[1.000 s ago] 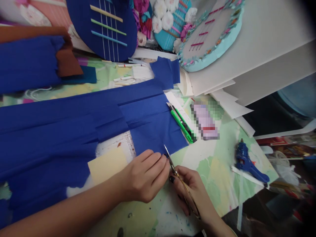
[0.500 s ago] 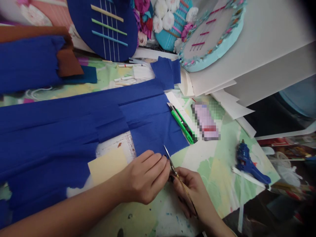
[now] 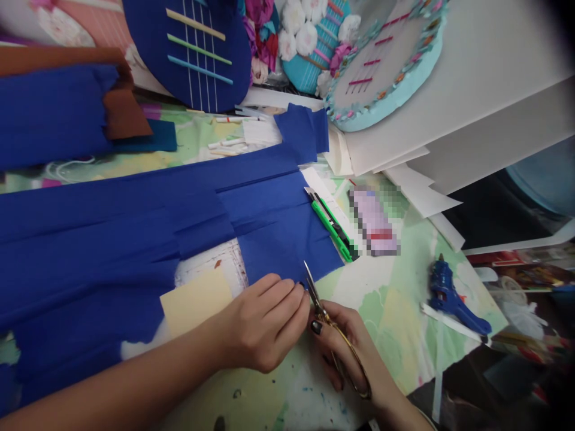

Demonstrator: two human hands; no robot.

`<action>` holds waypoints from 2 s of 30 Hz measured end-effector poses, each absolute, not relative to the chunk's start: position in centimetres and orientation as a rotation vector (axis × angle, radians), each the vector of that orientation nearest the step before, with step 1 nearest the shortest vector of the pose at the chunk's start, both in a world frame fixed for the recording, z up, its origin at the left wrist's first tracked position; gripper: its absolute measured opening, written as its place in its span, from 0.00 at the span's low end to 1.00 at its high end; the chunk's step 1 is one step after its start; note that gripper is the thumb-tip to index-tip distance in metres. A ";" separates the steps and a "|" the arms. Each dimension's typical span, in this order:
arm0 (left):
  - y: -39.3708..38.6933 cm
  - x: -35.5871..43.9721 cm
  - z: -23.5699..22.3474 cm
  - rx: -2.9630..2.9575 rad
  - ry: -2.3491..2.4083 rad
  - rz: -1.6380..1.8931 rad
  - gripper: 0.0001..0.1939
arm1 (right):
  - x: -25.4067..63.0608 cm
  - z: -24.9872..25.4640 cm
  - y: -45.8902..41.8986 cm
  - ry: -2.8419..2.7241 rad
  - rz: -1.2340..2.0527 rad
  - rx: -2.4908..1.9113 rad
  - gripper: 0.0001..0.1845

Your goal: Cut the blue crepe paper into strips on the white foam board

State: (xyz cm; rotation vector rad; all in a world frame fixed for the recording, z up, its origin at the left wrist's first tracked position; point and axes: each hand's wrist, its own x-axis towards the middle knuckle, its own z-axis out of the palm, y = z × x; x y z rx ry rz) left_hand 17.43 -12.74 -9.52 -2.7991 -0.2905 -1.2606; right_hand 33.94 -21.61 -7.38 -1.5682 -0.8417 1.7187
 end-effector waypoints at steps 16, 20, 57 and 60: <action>-12.8 17.4 -9.5 -2.792 -0.306 -1.292 0.14 | 33.7 -7.7 -19.6 -0.756 1.763 -1.519 0.15; -12.8 17.3 -9.6 -2.796 -0.316 -1.292 0.14 | 33.6 -7.9 -19.5 -0.731 1.768 -1.522 0.15; -12.8 17.3 -9.6 -2.757 -0.324 -1.324 0.13 | 33.6 -7.8 -18.5 -0.753 1.774 -1.551 0.17; -12.8 17.3 -9.5 -2.750 -0.340 -1.326 0.15 | 33.7 -7.9 -18.2 -0.747 1.786 -1.546 0.17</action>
